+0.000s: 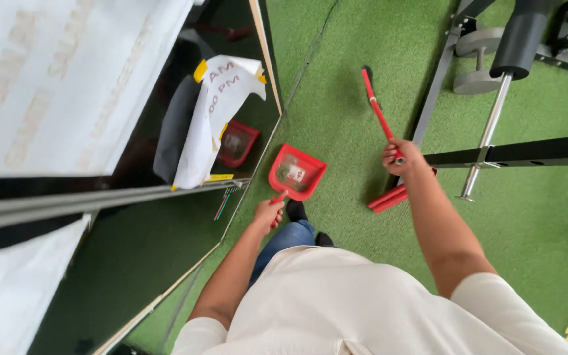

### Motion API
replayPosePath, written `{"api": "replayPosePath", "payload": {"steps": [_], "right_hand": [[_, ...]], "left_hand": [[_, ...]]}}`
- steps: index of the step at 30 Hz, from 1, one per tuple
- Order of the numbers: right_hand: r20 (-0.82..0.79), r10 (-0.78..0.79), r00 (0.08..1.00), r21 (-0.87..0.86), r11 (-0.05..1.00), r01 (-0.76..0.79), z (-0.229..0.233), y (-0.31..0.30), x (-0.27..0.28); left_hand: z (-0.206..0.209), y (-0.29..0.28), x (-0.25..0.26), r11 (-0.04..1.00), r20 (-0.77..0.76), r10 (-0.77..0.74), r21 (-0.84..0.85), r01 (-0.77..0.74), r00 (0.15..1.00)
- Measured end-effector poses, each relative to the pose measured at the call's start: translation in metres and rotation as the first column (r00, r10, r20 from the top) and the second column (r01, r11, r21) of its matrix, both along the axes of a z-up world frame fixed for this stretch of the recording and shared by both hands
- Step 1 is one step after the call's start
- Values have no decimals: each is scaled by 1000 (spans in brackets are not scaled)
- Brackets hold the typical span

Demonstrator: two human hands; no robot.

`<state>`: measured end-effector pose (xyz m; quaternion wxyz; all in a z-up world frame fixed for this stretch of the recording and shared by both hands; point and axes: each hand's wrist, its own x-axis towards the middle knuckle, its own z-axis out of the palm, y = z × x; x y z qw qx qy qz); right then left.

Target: Sweeping the gym floor using a handheld brush and dustpan.

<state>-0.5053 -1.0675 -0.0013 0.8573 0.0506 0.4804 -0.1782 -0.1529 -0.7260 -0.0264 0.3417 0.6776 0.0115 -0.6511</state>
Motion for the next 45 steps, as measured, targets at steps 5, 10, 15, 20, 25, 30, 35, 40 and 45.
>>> {"api": "replayPosePath", "payload": {"steps": [5, 10, 15, 20, 25, 30, 35, 40, 45], "right_hand": [[-308, 41, 950, -33, 998, -54, -53, 59, 71], [-398, 250, 883, -2, 962, -274, -21, 176, 98], [-243, 462, 853, 150, 887, -437, 41, 176, 67], [-23, 337, 941, 200, 924, -326, 45, 89, 1], [30, 266, 963, 171, 948, -267, 65, -15, -47], [-303, 171, 938, -28, 982, -188, 96, -150, -57], [-164, -26, 986, 42, 999, 33, -9, -268, -88], [-400, -14, 916, -18, 1000, 7, -48, -286, -52], [-530, 147, 835, -71, 974, -216, -93, -182, 3]], "left_hand": [[-39, -11, 15, 993, -169, 11, 119, 10, 986], [-44, -24, 10, 972, -434, 79, 235, 28, 897], [-34, -46, -7, 965, -527, 75, 253, 71, 847], [-60, -76, -12, 973, -629, 129, 229, 24, 767], [-21, -134, -15, 971, -598, 81, 226, 71, 798], [-5, -197, -40, 979, -638, 138, 201, -9, 757], [21, -284, -68, 977, -567, 29, 190, 97, 824], [-7, -336, -84, 961, -545, -56, 199, 194, 837], [6, -370, -97, 962, -545, -18, 220, 163, 838]]}}
